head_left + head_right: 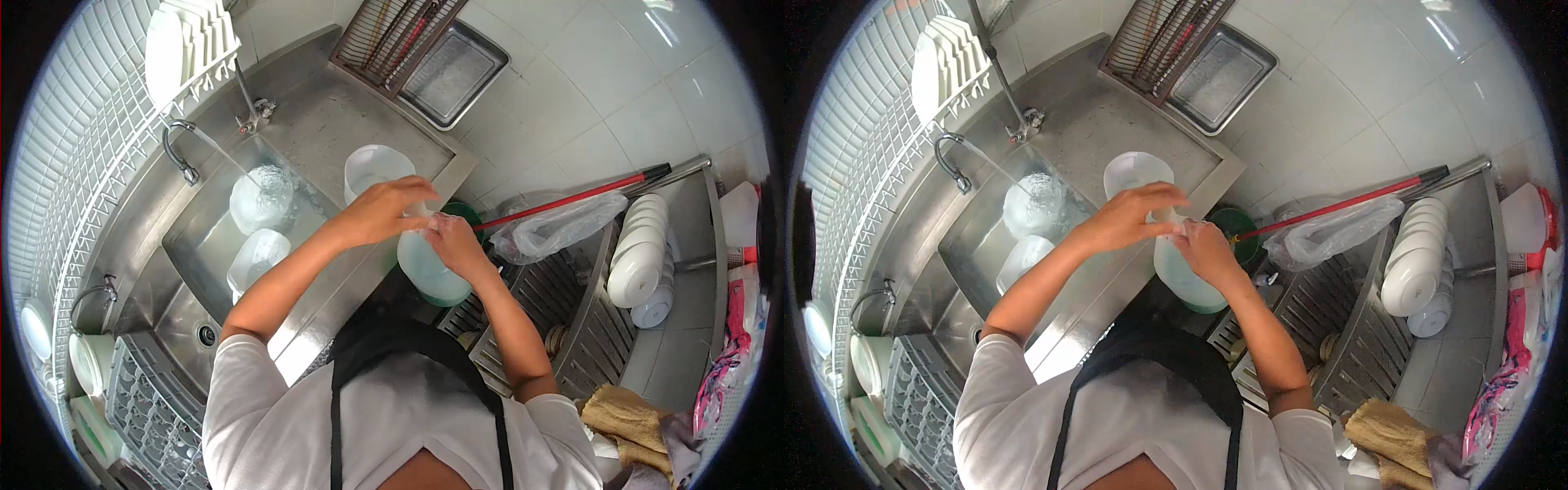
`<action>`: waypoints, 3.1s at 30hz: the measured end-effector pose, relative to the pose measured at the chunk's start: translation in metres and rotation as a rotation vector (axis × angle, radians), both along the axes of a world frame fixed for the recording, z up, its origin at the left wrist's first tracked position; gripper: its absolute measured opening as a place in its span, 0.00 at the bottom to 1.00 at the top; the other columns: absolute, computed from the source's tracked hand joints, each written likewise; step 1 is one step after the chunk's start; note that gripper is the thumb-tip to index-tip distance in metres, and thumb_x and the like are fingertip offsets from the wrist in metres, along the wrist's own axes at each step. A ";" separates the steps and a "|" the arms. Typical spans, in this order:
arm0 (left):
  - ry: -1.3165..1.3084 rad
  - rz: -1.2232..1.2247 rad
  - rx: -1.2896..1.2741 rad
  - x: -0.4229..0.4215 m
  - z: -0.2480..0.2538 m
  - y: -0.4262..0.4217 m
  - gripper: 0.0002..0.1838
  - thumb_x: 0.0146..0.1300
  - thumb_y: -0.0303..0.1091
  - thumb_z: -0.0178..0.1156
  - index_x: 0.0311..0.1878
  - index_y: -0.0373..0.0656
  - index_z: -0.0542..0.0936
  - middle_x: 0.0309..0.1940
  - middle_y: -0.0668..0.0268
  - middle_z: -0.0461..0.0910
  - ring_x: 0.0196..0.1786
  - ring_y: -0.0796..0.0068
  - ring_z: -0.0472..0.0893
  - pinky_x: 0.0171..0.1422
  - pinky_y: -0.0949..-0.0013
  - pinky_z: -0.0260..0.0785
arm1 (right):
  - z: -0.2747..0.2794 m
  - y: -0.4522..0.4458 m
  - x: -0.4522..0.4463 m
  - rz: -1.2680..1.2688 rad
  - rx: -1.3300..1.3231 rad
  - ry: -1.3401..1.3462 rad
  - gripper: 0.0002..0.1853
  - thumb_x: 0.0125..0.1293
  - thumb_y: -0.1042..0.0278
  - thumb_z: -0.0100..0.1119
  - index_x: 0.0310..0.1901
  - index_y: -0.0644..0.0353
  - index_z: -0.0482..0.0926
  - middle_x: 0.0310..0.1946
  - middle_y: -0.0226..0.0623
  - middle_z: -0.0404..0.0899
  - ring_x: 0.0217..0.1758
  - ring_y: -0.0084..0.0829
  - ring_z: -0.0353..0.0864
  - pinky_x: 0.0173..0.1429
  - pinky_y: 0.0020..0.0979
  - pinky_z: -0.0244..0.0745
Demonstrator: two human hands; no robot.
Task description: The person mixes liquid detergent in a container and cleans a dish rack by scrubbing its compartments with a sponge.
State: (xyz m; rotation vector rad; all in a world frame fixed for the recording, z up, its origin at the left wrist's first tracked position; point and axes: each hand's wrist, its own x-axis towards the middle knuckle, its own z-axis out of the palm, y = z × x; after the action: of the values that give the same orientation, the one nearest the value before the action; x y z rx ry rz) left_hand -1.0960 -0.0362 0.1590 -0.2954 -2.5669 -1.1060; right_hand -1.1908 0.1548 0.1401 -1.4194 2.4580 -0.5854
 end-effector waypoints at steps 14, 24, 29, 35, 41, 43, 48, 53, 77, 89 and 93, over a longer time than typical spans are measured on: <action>-0.002 0.531 -0.049 -0.016 -0.018 -0.037 0.18 0.66 0.46 0.65 0.42 0.37 0.83 0.24 0.50 0.81 0.33 0.47 0.83 0.39 0.54 0.74 | 0.004 -0.020 -0.015 0.039 0.052 0.040 0.30 0.75 0.44 0.53 0.38 0.72 0.81 0.32 0.61 0.82 0.40 0.63 0.81 0.46 0.55 0.74; 0.059 0.827 0.547 0.016 -0.087 -0.088 0.17 0.69 0.42 0.65 0.47 0.36 0.83 0.26 0.65 0.81 0.26 0.75 0.79 0.32 0.69 0.71 | 0.029 -0.075 -0.038 -0.046 0.577 0.122 0.31 0.72 0.40 0.57 0.41 0.70 0.83 0.39 0.57 0.85 0.46 0.57 0.85 0.53 0.51 0.78; -0.049 0.862 0.812 0.043 -0.127 -0.068 0.17 0.68 0.44 0.66 0.46 0.37 0.84 0.25 0.66 0.82 0.27 0.76 0.79 0.33 0.69 0.70 | 0.027 -0.097 -0.051 0.022 0.737 0.193 0.27 0.70 0.43 0.62 0.45 0.68 0.84 0.46 0.54 0.85 0.51 0.52 0.85 0.56 0.48 0.79; -0.100 0.895 0.877 0.081 -0.168 -0.049 0.16 0.70 0.41 0.64 0.47 0.36 0.83 0.26 0.66 0.81 0.26 0.77 0.79 0.31 0.72 0.70 | 0.023 -0.116 -0.061 0.074 0.833 0.253 0.27 0.66 0.46 0.66 0.47 0.68 0.85 0.48 0.54 0.85 0.53 0.51 0.86 0.57 0.49 0.79; -0.173 0.964 0.922 0.118 -0.197 -0.039 0.14 0.72 0.41 0.63 0.48 0.38 0.83 0.28 0.68 0.79 0.26 0.79 0.79 0.30 0.73 0.71 | 0.008 -0.131 -0.077 0.155 0.879 0.289 0.29 0.65 0.42 0.66 0.44 0.69 0.85 0.45 0.57 0.85 0.51 0.54 0.85 0.57 0.48 0.79; -0.196 0.979 0.922 0.128 -0.206 -0.035 0.15 0.72 0.42 0.63 0.48 0.38 0.83 0.28 0.68 0.79 0.26 0.79 0.79 0.30 0.73 0.71 | 0.007 -0.133 -0.081 0.169 0.877 0.309 0.29 0.65 0.42 0.66 0.45 0.68 0.85 0.45 0.57 0.85 0.52 0.54 0.85 0.57 0.47 0.79; -0.230 1.014 0.916 0.144 -0.223 -0.028 0.16 0.72 0.43 0.63 0.48 0.38 0.83 0.28 0.67 0.79 0.25 0.78 0.79 0.29 0.72 0.72 | 0.011 -0.142 -0.082 0.163 0.896 0.334 0.29 0.65 0.42 0.66 0.45 0.68 0.85 0.45 0.56 0.85 0.52 0.54 0.85 0.58 0.47 0.79; -0.256 1.023 0.892 0.147 -0.219 -0.027 0.16 0.71 0.43 0.64 0.49 0.37 0.82 0.28 0.66 0.79 0.25 0.77 0.80 0.29 0.72 0.72 | 0.005 -0.148 -0.082 0.166 0.884 0.335 0.28 0.65 0.44 0.67 0.46 0.68 0.85 0.46 0.56 0.86 0.51 0.54 0.86 0.57 0.48 0.79; -0.248 0.953 0.957 0.138 -0.227 -0.039 0.18 0.71 0.41 0.65 0.54 0.38 0.81 0.33 0.66 0.79 0.27 0.79 0.79 0.30 0.74 0.73 | 0.008 -0.140 -0.067 0.141 0.929 0.310 0.23 0.62 0.53 0.72 0.49 0.66 0.86 0.50 0.52 0.86 0.55 0.49 0.86 0.58 0.46 0.81; -0.149 0.898 0.970 0.111 -0.189 -0.031 0.17 0.70 0.36 0.64 0.59 0.42 0.82 0.39 0.66 0.79 0.28 0.80 0.78 0.32 0.75 0.74 | -0.002 -0.142 -0.064 0.113 0.925 0.284 0.24 0.60 0.53 0.74 0.51 0.64 0.86 0.52 0.46 0.86 0.56 0.46 0.85 0.57 0.45 0.81; -0.019 0.962 0.863 0.096 -0.169 -0.024 0.18 0.68 0.31 0.67 0.60 0.43 0.82 0.45 0.64 0.78 0.33 0.79 0.79 0.35 0.74 0.75 | 0.004 -0.137 -0.066 0.113 0.900 0.242 0.24 0.61 0.51 0.73 0.50 0.63 0.86 0.52 0.47 0.86 0.57 0.46 0.85 0.58 0.46 0.80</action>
State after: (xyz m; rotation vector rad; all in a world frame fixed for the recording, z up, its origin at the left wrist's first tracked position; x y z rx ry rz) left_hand -0.9998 -0.0602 -0.0102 1.0170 -1.5917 -1.5603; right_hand -1.2568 0.0176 0.1444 -1.2373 2.2692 0.6861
